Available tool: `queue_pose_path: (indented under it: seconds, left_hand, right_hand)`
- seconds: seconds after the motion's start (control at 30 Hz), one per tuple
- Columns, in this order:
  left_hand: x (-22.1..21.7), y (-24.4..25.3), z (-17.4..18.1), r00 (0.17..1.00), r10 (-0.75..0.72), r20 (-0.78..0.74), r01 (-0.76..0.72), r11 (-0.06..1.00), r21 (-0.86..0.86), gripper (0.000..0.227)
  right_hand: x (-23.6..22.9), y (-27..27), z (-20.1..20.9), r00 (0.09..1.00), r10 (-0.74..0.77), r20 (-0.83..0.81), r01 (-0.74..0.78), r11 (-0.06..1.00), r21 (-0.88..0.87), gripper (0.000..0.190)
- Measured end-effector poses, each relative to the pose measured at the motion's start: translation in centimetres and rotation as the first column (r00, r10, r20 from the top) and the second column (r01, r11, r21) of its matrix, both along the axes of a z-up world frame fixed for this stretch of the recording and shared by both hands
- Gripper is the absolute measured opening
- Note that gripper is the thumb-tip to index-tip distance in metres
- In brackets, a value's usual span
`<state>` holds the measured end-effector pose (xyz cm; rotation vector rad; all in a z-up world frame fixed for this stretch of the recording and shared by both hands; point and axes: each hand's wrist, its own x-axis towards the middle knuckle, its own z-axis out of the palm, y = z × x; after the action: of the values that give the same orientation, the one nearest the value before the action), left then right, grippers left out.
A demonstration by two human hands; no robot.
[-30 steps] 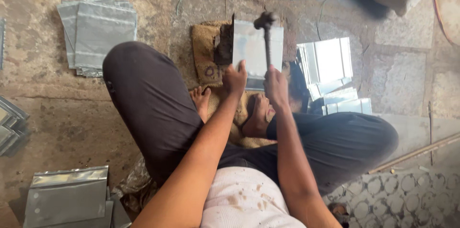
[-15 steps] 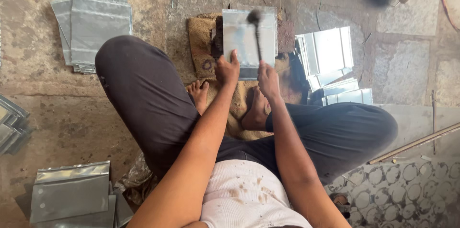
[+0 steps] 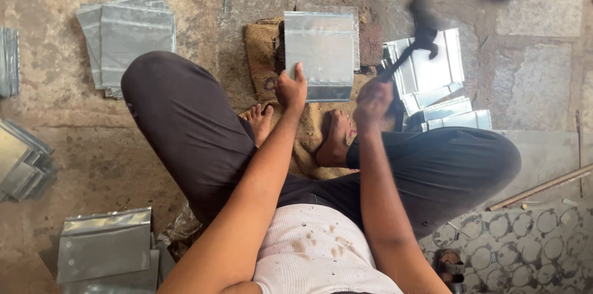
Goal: The person sits on the floor and uses a hammer to repeatedly strike a rectangular metal sheet placed on a cloth. The person holds the sheet steady with one hand while striking it with the other, occasionally adjusting the sheet's position.
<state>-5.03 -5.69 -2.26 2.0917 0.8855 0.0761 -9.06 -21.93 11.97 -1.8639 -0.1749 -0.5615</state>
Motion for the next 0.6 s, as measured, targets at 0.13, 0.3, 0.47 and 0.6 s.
queue_pose_path:
  seconds: [0.13, 0.3, 0.47, 0.6]
  left_hand:
    - [0.1, -0.2, -0.5, 0.998, 0.039, -0.056, -0.044, 0.995, -0.093, 0.062]
    - [0.0, 0.2, -1.2, 0.997, 0.077, -0.007, -0.077, 0.994, -0.078, 0.063]
    - [0.4, 0.5, 0.5, 0.997, 0.041, -0.071, -0.047, 0.995, -0.083, 0.064]
    - [0.7, 1.3, -0.4, 0.994, 0.100, 0.051, -0.099, 0.995, -0.012, 0.065]
  right_hand:
    - [0.9, -1.0, -1.7, 0.695, -0.192, -0.693, 0.043, 0.973, -0.226, 0.043]
    - [0.6, -2.4, 1.0, 0.806, -0.138, -0.576, 0.179, 0.984, 0.015, 0.045]
    - [0.8, -3.6, -5.4, 0.868, -0.159, -0.471, 0.075, 0.978, -0.192, 0.048]
    - [1.2, -5.2, -6.5, 0.623, -0.190, -0.759, 0.129, 0.982, -0.140, 0.056]
